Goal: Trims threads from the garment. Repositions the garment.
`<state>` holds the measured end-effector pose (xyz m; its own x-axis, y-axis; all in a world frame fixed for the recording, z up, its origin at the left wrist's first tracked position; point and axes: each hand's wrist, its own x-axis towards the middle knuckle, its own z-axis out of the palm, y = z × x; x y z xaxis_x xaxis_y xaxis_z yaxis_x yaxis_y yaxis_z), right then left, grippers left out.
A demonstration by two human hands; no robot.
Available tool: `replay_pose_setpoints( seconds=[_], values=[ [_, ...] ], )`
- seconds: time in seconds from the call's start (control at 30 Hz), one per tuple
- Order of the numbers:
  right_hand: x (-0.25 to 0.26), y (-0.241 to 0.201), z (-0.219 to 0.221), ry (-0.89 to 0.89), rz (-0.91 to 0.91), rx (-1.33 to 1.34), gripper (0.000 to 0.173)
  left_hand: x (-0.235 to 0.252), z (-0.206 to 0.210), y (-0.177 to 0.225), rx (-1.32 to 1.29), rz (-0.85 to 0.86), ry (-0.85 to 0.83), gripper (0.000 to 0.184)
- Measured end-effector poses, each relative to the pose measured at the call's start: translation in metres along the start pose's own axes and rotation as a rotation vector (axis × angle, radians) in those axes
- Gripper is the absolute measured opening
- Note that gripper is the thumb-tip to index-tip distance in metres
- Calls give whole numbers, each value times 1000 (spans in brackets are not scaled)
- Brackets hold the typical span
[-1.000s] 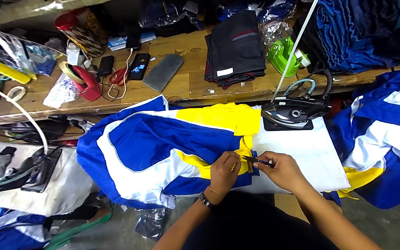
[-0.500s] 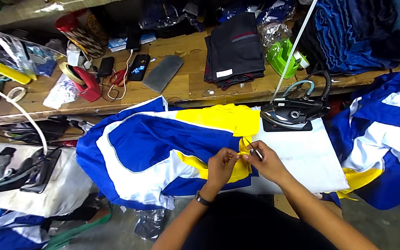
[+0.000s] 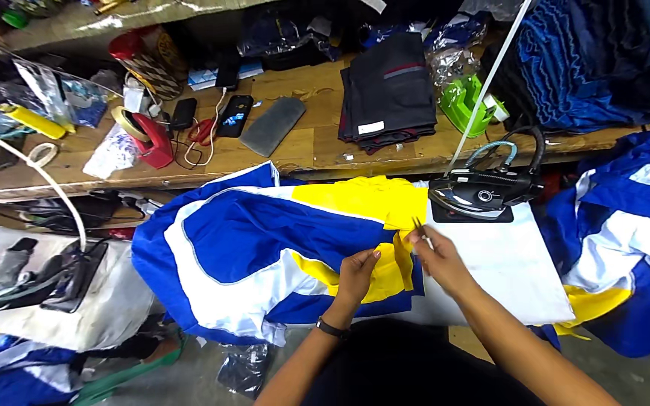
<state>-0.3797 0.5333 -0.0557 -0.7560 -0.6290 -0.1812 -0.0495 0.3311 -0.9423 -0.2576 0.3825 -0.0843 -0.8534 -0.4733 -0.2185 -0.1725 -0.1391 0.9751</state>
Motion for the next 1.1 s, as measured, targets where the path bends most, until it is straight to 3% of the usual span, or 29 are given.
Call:
replay_pose_setpoints(
  seconds=[0.1,0.3,0.4,0.5,0.7,1.1],
  values=[
    [-10,-4,23,-290,212,504,47,3,3,3,-82,-26,-30,25],
    [4,2,34,-350,311,713,47,4,-5,3,-69,-12,-63,19],
    [2,3,23,-396,259,694,44,4,-4,2,-104,-41,-36,19],
    [-3,2,14,-398,194,506,32,3,-3,3,-187,-86,-1,22],
    [-17,6,15,-415,313,462,44,4,-3,6,-205,-98,16,22],
    [-20,9,18,-442,380,494,47,4,-1,5,-196,-77,37,21]
  ],
)
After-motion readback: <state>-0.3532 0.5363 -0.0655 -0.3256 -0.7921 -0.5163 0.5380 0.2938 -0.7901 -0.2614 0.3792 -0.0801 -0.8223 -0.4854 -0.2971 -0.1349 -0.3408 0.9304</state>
